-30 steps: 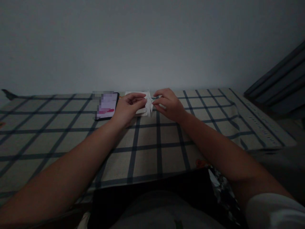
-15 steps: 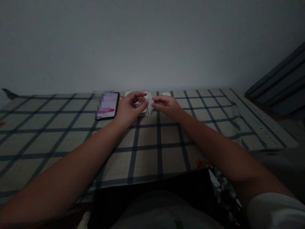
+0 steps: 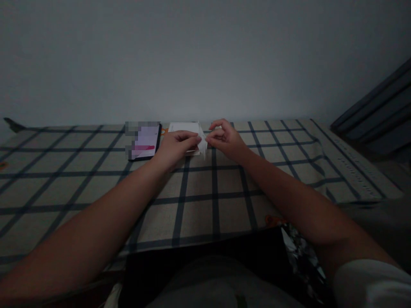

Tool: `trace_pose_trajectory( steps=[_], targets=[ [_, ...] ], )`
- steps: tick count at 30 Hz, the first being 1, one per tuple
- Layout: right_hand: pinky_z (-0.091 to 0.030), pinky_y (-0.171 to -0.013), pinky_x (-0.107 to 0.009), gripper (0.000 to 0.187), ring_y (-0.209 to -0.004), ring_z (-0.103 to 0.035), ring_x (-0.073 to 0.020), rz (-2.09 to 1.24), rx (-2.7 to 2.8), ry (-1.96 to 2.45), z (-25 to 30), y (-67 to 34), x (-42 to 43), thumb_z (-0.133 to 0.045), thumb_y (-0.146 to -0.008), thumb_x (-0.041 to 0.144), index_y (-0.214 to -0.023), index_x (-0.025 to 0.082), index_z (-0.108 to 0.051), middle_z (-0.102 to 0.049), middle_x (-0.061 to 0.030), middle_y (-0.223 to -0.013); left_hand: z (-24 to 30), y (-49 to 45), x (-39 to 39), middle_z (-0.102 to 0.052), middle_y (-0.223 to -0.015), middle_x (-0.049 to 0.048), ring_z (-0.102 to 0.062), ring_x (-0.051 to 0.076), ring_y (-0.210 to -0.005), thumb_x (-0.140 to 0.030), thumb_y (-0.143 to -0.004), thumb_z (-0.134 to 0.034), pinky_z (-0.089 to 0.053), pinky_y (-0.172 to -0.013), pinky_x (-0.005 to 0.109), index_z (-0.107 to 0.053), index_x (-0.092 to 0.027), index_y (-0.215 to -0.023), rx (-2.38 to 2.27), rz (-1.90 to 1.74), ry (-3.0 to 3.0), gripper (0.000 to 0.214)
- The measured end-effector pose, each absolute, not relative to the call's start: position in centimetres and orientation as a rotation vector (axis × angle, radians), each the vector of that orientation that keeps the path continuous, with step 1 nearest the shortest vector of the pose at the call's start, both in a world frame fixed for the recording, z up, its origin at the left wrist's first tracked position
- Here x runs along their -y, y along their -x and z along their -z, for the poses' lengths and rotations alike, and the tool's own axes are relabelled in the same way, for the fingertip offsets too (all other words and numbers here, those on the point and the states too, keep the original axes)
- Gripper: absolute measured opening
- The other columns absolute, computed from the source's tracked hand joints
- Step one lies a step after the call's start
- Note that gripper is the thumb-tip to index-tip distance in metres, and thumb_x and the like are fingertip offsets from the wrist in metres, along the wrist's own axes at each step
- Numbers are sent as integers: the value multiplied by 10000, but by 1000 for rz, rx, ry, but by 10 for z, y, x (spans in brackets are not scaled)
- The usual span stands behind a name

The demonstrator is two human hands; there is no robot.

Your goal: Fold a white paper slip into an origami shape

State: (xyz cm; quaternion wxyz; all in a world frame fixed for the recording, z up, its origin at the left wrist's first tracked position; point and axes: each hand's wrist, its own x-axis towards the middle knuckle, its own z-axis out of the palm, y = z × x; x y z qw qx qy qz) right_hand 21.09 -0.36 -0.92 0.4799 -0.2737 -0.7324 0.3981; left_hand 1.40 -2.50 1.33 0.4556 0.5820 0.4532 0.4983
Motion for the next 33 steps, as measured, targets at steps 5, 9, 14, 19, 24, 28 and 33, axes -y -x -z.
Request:
trace_pose_trajectory(
  steps=[5,9,14,19,24,28,33],
  targets=[
    [-542,-799,-295,227,-854,-664,-141,-877,1945,640,7,-212,6,-644,-882,358,-1012,185,-713,-722,-44,-962,-12,-16,22,-661,-692,23,-615,125,-605,-249,-604,-793,-541,-566,248,-692,-174,-712,-1021,-1122,-1188,166],
    [-541,-814,-310,282,-868,-668,-148,-752,2065,627,-1,-216,11,-653,-886,361,-1099,200,-744,-740,-51,-995,-17,-15,23,-637,-631,24,-590,137,-544,-214,-646,-728,-537,-510,267,-659,-187,-669,-1025,-1044,-1130,78],
    [-525,-769,-275,287,-838,-662,-133,-576,2170,581,-8,-220,12,-698,-875,415,-1090,236,-762,-752,-28,-955,-17,-13,21,-703,-696,59,-631,143,-576,-173,-698,-713,-556,-538,261,-693,-170,-723,-994,-980,-1029,33],
    [-524,-748,-263,273,-800,-673,-131,-419,2156,556,-4,-220,11,-692,-889,409,-1022,178,-753,-758,-55,-937,-14,-13,20,-669,-649,36,-610,89,-545,-146,-708,-722,-512,-505,163,-695,-134,-705,-966,-968,-1000,29],
    [-506,-737,-266,261,-786,-663,-136,-415,2103,587,-3,-219,11,-664,-908,414,-910,166,-742,-747,-49,-859,-20,-15,26,-694,-697,34,-637,101,-596,-128,-713,-737,-591,-635,219,-719,-122,-741,-925,-958,-994,34],
    [-504,-711,-272,318,-767,-641,-140,-658,1957,710,0,-217,10,-678,-872,476,-893,161,-723,-722,-46,-845,-20,-16,29,-703,-693,42,-655,117,-616,-152,-682,-767,-586,-638,229,-725,-115,-744,-892,-1035,-1054,84],
    [-506,-719,-279,329,-780,-616,-141,-832,1846,771,4,-212,7,-702,-828,478,-872,152,-686,-683,-43,-839,-14,-16,28,-700,-696,37,-663,140,-638,-251,-666,-789,-598,-685,293,-723,-128,-753,-948,-1131,-1191,165]
  ],
)
